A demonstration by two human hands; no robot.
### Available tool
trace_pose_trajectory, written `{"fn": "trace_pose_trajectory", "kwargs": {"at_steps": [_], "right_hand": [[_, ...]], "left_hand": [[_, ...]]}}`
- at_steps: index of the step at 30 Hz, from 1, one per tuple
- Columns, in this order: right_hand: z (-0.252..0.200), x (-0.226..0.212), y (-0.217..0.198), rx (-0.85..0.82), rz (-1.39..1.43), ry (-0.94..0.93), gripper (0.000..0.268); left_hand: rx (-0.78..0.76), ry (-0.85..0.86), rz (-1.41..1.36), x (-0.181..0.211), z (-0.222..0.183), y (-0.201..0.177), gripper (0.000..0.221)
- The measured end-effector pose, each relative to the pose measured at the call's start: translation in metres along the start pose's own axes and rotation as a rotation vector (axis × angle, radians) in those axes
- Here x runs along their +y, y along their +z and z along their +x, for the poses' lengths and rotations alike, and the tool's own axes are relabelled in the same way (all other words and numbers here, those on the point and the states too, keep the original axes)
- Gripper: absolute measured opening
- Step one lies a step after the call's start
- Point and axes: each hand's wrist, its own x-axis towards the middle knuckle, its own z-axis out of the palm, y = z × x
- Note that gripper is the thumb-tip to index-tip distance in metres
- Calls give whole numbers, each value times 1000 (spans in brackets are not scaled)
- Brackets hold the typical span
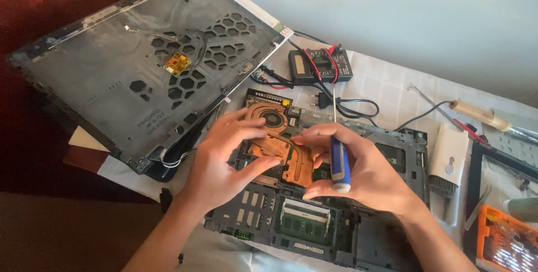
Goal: Removing internal screws and extracting the cooling fan assembly from a laptop during disassembly.
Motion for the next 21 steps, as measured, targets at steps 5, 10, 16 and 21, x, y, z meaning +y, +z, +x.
{"fn": "trace_pose_trajectory", "kwargs": {"at_steps": [5, 10, 16, 21], "right_hand": [[1, -5, 2, -59, 44, -32, 66], [-1, -5, 4, -47, -42, 25, 68], [4, -5, 3, -79, -20, 4, 64], [4, 2, 1, -22, -315, 112, 72]], "left_hand": [[45, 75, 1, 5, 1, 0, 23], [103, 74, -16, 6, 2, -2, 17], [60, 69, -22, 6, 2, 1, 15], [-34, 30, -73, 0, 1, 2, 13]]}}
